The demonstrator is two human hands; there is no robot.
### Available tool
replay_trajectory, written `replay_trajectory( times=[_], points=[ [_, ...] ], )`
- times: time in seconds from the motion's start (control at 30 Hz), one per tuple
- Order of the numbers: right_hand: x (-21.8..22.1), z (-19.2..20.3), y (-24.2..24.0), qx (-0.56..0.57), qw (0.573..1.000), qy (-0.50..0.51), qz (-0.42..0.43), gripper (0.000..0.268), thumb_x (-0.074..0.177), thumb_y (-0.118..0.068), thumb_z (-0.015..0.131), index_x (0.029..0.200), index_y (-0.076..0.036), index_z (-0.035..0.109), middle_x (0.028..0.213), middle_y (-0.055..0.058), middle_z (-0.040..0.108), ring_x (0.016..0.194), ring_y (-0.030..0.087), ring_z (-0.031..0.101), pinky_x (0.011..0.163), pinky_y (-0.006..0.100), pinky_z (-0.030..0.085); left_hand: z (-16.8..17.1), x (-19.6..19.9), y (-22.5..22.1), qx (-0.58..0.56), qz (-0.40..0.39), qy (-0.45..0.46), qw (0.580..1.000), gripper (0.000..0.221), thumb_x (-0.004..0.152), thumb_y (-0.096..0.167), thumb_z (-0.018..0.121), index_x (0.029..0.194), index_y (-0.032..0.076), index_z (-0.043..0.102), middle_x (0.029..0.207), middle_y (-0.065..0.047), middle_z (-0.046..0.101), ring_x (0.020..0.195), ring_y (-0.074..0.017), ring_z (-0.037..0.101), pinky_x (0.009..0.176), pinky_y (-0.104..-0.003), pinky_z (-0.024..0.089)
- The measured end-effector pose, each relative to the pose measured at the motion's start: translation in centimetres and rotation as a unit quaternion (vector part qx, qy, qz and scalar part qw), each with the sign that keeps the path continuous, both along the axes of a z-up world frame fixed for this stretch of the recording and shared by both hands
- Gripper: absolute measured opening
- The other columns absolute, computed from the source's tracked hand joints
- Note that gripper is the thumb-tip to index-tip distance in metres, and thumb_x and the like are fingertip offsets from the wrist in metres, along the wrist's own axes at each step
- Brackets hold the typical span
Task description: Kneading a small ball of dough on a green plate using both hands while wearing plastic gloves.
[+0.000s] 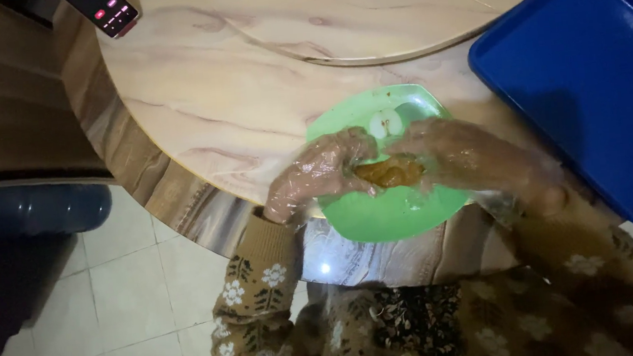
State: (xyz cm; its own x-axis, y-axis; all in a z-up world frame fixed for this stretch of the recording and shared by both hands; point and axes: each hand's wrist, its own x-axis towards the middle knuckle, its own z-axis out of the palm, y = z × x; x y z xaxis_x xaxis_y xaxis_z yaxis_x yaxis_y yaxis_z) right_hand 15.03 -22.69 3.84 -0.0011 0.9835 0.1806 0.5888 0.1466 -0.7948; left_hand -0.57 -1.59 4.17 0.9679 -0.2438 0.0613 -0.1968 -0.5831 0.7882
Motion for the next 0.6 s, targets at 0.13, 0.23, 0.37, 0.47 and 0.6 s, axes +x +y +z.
replay_trajectory(
  times=[0.13, 0.23, 0.37, 0.47, 0.6],
  points=[
    [-0.2, -1.3, 0.0, -0.085, 0.995, 0.046, -0.022, 0.032, 0.088, -0.033, 0.075, 0.109, -0.009, 0.068, 0.104, 0.010, 0.062, 0.104, 0.025, 0.064, 0.090, 0.040, 0.055, -1.2, 0.4, -0.5, -0.035, -0.001, 0.005, 0.999, 0.049, 0.079, 0.032, 0.082, 0.111, 0.000, 0.064, 0.099, -0.018, 0.064, 0.100, -0.0336, 0.065, 0.089, -0.049, 0.055],
    [-0.9, -1.6, 0.9, -0.124, 0.990, -0.070, -0.014, 0.025, 0.087, -0.024, 0.076, 0.103, -0.007, 0.069, 0.101, 0.011, 0.064, 0.100, 0.026, 0.067, 0.087, 0.038, 0.058, -2.9, 0.4, -0.6, -0.052, 0.020, 0.020, 0.998, 0.046, 0.078, 0.028, 0.083, 0.111, 0.001, 0.066, 0.101, -0.018, 0.064, 0.101, -0.0326, 0.065, 0.088, -0.050, 0.056],
    [-0.1, -8.9, 1.3, 0.024, 0.983, -0.178, -0.032, 0.024, 0.084, -0.026, 0.078, 0.097, -0.009, 0.068, 0.096, 0.009, 0.064, 0.093, 0.029, 0.068, 0.073, 0.042, 0.061, -3.4, 0.8, -0.7, -0.055, 0.048, 0.043, 0.996, 0.031, 0.075, 0.021, 0.086, 0.098, 0.007, 0.072, 0.098, -0.013, 0.067, 0.100, -0.0304, 0.067, 0.091, -0.045, 0.056],
    [0.0, -12.5, 0.5, 0.045, 0.982, -0.171, -0.059, 0.027, 0.091, -0.038, 0.068, 0.095, -0.012, 0.068, 0.102, 0.008, 0.065, 0.093, 0.024, 0.066, 0.081, 0.038, 0.060, -0.7, 0.7, -1.0, -0.025, 0.041, 0.078, 0.996, 0.029, 0.083, 0.007, 0.078, 0.106, -0.006, 0.068, 0.101, -0.024, 0.067, 0.104, -0.0397, 0.065, 0.099, -0.050, 0.050],
    [1.5, -21.6, 0.6, 0.111, 0.961, -0.229, -0.110, 0.018, 0.085, -0.040, 0.070, 0.087, -0.022, 0.065, 0.103, 0.004, 0.064, 0.101, 0.025, 0.064, 0.089, 0.040, 0.058, -4.1, 3.1, -2.6, -0.087, 0.014, 0.041, 0.995, 0.026, 0.082, 0.010, 0.081, 0.105, 0.002, 0.072, 0.100, -0.020, 0.067, 0.103, -0.0366, 0.064, 0.095, -0.050, 0.053]
  ],
)
